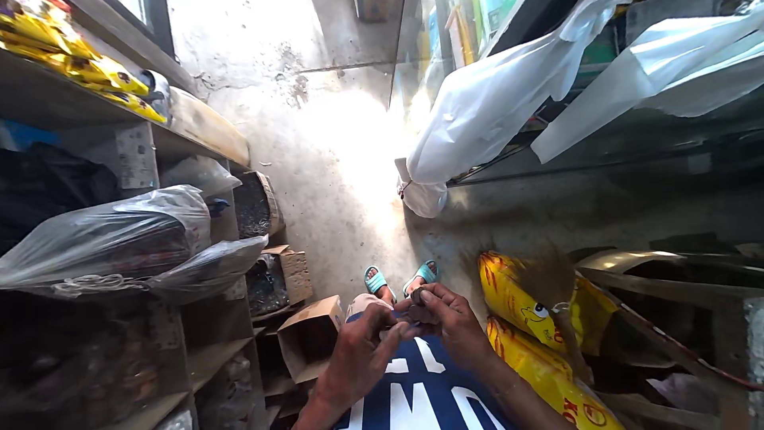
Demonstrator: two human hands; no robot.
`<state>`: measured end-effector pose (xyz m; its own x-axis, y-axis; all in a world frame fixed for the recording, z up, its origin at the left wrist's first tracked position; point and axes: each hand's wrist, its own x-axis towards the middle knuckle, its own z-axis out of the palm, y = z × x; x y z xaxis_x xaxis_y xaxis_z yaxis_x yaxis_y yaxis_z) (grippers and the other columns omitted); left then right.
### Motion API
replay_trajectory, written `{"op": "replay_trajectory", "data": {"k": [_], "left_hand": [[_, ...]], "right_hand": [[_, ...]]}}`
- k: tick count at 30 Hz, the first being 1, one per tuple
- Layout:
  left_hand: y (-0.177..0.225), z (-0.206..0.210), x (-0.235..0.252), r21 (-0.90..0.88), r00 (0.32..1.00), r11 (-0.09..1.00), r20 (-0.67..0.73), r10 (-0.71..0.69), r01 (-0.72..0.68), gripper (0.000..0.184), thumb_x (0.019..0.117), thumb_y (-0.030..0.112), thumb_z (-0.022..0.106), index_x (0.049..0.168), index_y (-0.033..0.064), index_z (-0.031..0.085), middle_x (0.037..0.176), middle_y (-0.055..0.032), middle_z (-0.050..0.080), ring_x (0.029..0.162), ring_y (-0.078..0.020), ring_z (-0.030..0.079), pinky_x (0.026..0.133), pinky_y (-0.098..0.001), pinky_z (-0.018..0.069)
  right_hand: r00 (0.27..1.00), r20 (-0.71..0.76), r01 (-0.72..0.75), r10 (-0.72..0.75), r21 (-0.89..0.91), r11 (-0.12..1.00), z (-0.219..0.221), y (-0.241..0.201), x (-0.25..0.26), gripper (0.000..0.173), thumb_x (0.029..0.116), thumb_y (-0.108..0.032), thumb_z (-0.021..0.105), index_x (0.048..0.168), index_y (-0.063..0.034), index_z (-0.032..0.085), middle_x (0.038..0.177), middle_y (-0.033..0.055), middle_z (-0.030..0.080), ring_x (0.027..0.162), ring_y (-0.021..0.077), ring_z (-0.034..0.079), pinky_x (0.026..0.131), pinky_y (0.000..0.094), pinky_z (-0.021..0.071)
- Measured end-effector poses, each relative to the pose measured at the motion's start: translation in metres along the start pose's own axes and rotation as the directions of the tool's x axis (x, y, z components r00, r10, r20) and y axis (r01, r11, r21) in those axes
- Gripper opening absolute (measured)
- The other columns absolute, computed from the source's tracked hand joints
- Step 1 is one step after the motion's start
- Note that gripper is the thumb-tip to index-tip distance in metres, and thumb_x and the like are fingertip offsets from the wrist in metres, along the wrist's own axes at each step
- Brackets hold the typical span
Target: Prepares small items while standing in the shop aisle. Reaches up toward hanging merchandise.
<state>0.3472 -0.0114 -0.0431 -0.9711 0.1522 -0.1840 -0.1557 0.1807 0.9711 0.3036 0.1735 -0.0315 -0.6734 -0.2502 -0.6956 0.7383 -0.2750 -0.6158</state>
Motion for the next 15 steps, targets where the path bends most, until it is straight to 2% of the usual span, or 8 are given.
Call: {"op": "replay_trajectory", "data": {"k": [2, 4, 6, 8, 15], "left_hand": [[0.000, 0.006, 0.002, 0.183, 0.995, 0.978, 0.005, 0.097, -0.097, 0.021, 0.1001, 0.020, 0.066, 0.109, 0.0017, 0.066, 0.091, -0.0043, 0.074, 0.069, -0.0058, 0.068, 0.063, -0.0230, 0.0595], [-0.001, 0.011, 0.004, 0.342, 0.984, 0.925, 0.007, 0.175, -0.167, 0.028, 0.1014, 0.022, 0.064, 0.120, 0.0023, 0.067, 0.089, -0.0051, 0.075, 0.067, -0.0087, 0.068, 0.062, -0.0264, 0.0588], [-0.001, 0.011, 0.007, 0.445, 0.973, 0.869, 0.024, 0.230, -0.216, 0.030, 0.1021, 0.022, 0.062, 0.123, 0.0014, 0.067, 0.093, -0.0064, 0.076, 0.073, -0.0110, 0.071, 0.066, -0.0281, 0.0605], [0.000, 0.011, 0.007, 0.512, 0.961, 0.819, 0.046, 0.273, -0.258, 0.031, 0.1019, 0.021, 0.061, 0.123, -0.0007, 0.068, 0.099, -0.0090, 0.077, 0.080, -0.0141, 0.074, 0.071, -0.0297, 0.0616], [-0.006, 0.012, 0.005, 0.583, 0.937, 0.756, 0.025, 0.349, -0.297, 0.035, 0.1016, 0.021, 0.063, 0.124, -0.0047, 0.067, 0.100, -0.0115, 0.077, 0.082, -0.0151, 0.075, 0.074, -0.0277, 0.0610]], "right_hand": [[0.999, -0.033, -0.006, 0.007, 0.006, 1.000, 0.001, 0.000, 0.001, 0.027, 0.1101, -0.010, 0.035, 0.114, 0.0031, 0.058, 0.096, 0.0128, 0.074, 0.079, 0.0196, 0.075, 0.069, 0.0341, 0.0652], [0.998, -0.057, -0.005, 0.006, 0.009, 1.000, 0.003, 0.001, 0.002, 0.027, 0.1093, -0.012, 0.037, 0.113, 0.0022, 0.060, 0.091, 0.0095, 0.071, 0.077, 0.0161, 0.072, 0.070, 0.0323, 0.0638], [0.998, -0.062, 0.003, -0.002, 0.012, 1.000, 0.003, 0.001, 0.003, 0.027, 0.1093, -0.012, 0.037, 0.112, 0.0018, 0.059, 0.091, 0.0090, 0.070, 0.078, 0.0157, 0.071, 0.070, 0.0322, 0.0633], [0.998, -0.063, 0.002, -0.001, 0.016, 1.000, 0.005, 0.001, 0.004, 0.027, 0.1093, -0.013, 0.036, 0.112, 0.0018, 0.059, 0.091, 0.0093, 0.069, 0.079, 0.0162, 0.071, 0.071, 0.0327, 0.0631], [0.999, -0.034, 0.031, -0.030, 0.050, 0.998, 0.017, 0.001, 0.006, 0.027, 0.1097, -0.011, 0.033, 0.118, 0.0035, 0.054, 0.103, 0.0147, 0.074, 0.090, 0.0199, 0.074, 0.077, 0.0333, 0.0626]]}}
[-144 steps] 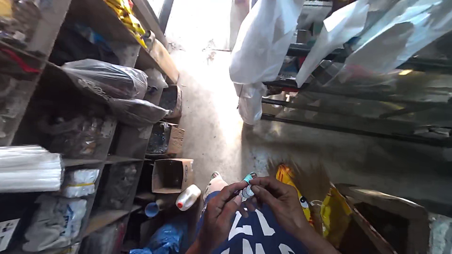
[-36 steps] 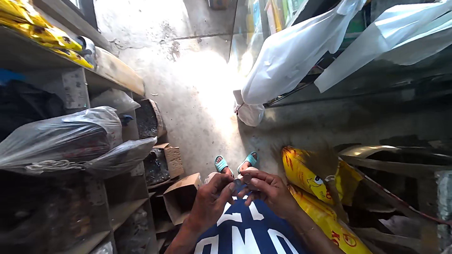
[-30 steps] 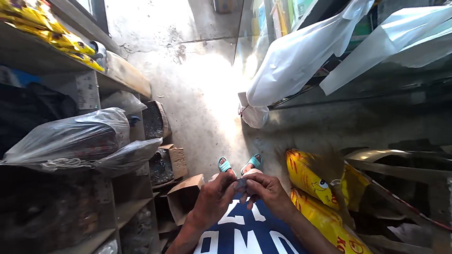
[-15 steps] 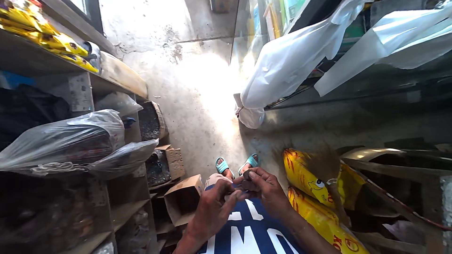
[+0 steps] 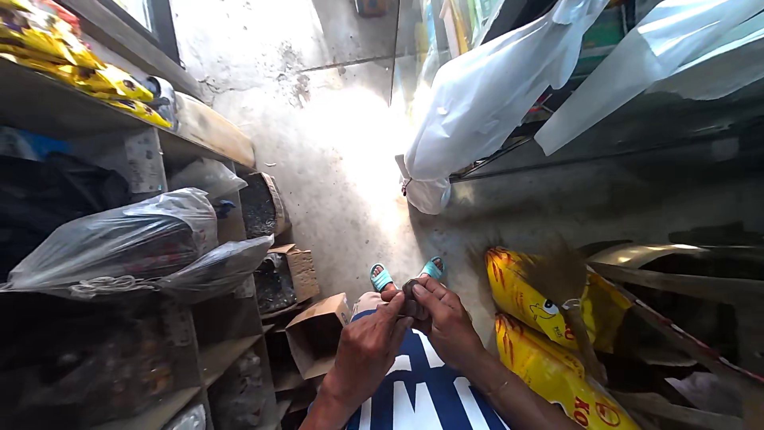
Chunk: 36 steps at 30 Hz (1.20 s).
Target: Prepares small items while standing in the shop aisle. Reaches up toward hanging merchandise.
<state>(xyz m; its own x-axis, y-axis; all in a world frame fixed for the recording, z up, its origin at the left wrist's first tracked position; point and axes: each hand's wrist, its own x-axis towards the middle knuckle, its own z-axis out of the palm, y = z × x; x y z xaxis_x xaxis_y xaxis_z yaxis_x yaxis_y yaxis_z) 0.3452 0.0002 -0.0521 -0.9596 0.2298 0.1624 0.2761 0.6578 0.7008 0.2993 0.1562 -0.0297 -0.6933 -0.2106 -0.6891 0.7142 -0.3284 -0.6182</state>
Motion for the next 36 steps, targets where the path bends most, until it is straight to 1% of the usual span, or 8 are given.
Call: {"op": "replay_trajectory", "data": {"k": [6, 10, 16, 20, 23, 26, 30, 36], "left_hand": [[-0.007, -0.002, -0.001, -0.078, 0.999, 0.997, -0.042, 0.004, -0.007, 0.031, 0.1032, 0.018, 0.061, 0.124, -0.0036, 0.068, 0.103, -0.0119, 0.077, 0.087, -0.0133, 0.074, 0.078, -0.0260, 0.0605], [-0.011, -0.005, -0.002, -0.186, 1.000, 0.982, -0.029, -0.011, 0.006, 0.029, 0.1042, 0.016, 0.059, 0.125, -0.0033, 0.068, 0.111, -0.0124, 0.076, 0.097, -0.0117, 0.074, 0.086, -0.0246, 0.0599], [-0.015, -0.006, -0.003, -0.217, 0.999, 0.976, -0.038, -0.006, -0.002, 0.026, 0.1038, 0.013, 0.059, 0.123, -0.0024, 0.069, 0.109, -0.0119, 0.076, 0.096, -0.0112, 0.074, 0.085, -0.0243, 0.0601], [-0.016, -0.005, -0.002, -0.189, 0.997, 0.982, -0.072, -0.009, -0.005, 0.024, 0.1034, 0.011, 0.059, 0.120, -0.0017, 0.070, 0.103, -0.0123, 0.076, 0.087, -0.0114, 0.073, 0.078, -0.0238, 0.0599], [-0.016, -0.002, 0.000, -0.230, 0.995, 0.973, -0.093, -0.035, 0.012, 0.023, 0.1039, 0.010, 0.058, 0.119, -0.0021, 0.071, 0.107, -0.0127, 0.076, 0.093, -0.0117, 0.074, 0.082, -0.0242, 0.0609], [-0.017, -0.003, 0.000, -0.382, 0.988, 0.920, -0.086, -0.130, 0.088, 0.022, 0.1035, 0.009, 0.058, 0.115, -0.0041, 0.071, 0.099, -0.0105, 0.076, 0.078, -0.0063, 0.070, 0.072, -0.0214, 0.0604], [-0.024, -0.010, -0.006, -0.557, 0.969, 0.805, -0.001, -0.247, 0.205, 0.021, 0.1032, 0.009, 0.059, 0.114, -0.0045, 0.071, 0.079, -0.0037, 0.070, 0.060, -0.0028, 0.061, 0.054, -0.0193, 0.0547], [-0.037, -0.007, -0.004, -0.657, 0.969, 0.712, 0.179, -0.171, 0.247, 0.022, 0.1040, 0.010, 0.057, 0.118, -0.0009, 0.070, 0.078, -0.0009, 0.069, 0.058, -0.0016, 0.060, 0.054, -0.0180, 0.0536]], "right_hand": [[1.000, -0.011, -0.020, 0.020, 0.016, 1.000, 0.006, -0.003, 0.000, 0.028, 0.1102, -0.011, 0.032, 0.119, 0.0047, 0.054, 0.105, 0.0166, 0.073, 0.092, 0.0228, 0.075, 0.079, 0.0361, 0.0638], [1.000, -0.012, -0.021, 0.022, 0.030, 0.999, 0.006, -0.003, -0.001, 0.027, 0.1098, -0.010, 0.033, 0.118, 0.0043, 0.054, 0.104, 0.0164, 0.074, 0.092, 0.0228, 0.075, 0.079, 0.0361, 0.0643], [0.999, -0.021, -0.026, 0.027, 0.043, 0.999, 0.008, -0.004, 0.000, 0.027, 0.1099, -0.010, 0.033, 0.117, 0.0047, 0.054, 0.103, 0.0174, 0.073, 0.091, 0.0240, 0.075, 0.078, 0.0371, 0.0645], [1.000, -0.023, -0.019, 0.020, 0.040, 0.999, 0.010, -0.006, 0.000, 0.027, 0.1102, -0.010, 0.032, 0.117, 0.0045, 0.055, 0.103, 0.0167, 0.074, 0.090, 0.0232, 0.075, 0.077, 0.0367, 0.0647], [1.000, -0.018, -0.012, 0.013, 0.036, 0.999, 0.009, -0.006, 0.000, 0.028, 0.1100, -0.010, 0.032, 0.117, 0.0051, 0.054, 0.103, 0.0171, 0.073, 0.091, 0.0243, 0.075, 0.078, 0.0387, 0.0647], [1.000, -0.019, -0.021, 0.022, 0.082, 0.996, 0.008, -0.007, 0.000, 0.029, 0.1101, -0.010, 0.030, 0.117, 0.0052, 0.053, 0.107, 0.0195, 0.074, 0.093, 0.0276, 0.076, 0.079, 0.0423, 0.0651], [0.999, -0.034, 0.012, -0.007, 0.161, 0.987, 0.002, -0.001, -0.002, 0.028, 0.1108, -0.010, 0.028, 0.119, 0.0047, 0.050, 0.110, 0.0226, 0.073, 0.093, 0.0321, 0.076, 0.082, 0.0457, 0.0644], [0.988, -0.134, 0.105, -0.077, 0.219, 0.970, -0.016, 0.012, -0.012, 0.029, 0.1101, -0.009, 0.032, 0.117, 0.0059, 0.056, 0.112, 0.0232, 0.072, 0.092, 0.0321, 0.075, 0.083, 0.0458, 0.0640]]}}
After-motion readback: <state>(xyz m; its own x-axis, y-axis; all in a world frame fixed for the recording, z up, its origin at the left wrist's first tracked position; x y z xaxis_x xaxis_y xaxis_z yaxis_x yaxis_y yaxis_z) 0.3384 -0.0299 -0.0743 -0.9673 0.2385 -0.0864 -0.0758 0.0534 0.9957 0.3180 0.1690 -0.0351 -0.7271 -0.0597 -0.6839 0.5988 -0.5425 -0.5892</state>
